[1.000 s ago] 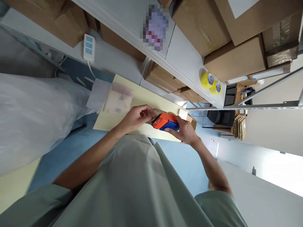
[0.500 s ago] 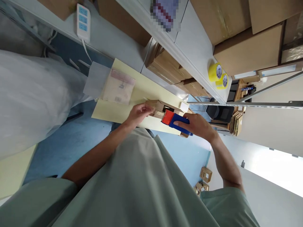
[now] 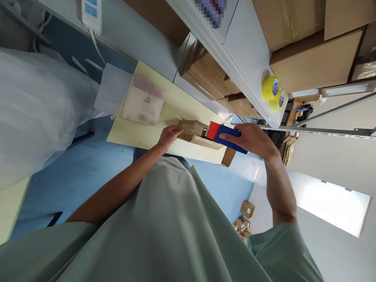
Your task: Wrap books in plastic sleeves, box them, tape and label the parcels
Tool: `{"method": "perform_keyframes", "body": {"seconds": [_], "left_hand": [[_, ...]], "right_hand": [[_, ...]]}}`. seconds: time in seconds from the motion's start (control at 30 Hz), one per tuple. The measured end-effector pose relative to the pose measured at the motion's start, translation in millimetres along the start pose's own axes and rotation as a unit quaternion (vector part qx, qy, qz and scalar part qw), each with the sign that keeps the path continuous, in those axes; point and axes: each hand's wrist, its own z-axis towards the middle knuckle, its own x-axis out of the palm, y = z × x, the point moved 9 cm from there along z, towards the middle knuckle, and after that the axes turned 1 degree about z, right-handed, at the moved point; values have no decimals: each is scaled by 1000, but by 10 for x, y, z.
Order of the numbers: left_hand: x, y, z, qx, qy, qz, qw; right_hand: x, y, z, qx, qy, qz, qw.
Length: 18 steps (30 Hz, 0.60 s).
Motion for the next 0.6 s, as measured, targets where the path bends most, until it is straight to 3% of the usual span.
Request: {"method": "perform_keyframes", "body": {"seconds": [0.23,0.4,0.6], "left_hand": [[50,128,170,-26,-23,-9,999],[75,176,226,18,-29,54,998],[186,261,334,79,6,128,989]], "right_hand": [[29,271,93,50,67,-95,992],[90,270,136,53,63,-116,990],[119,265,124,59,72,-121,988]]}}
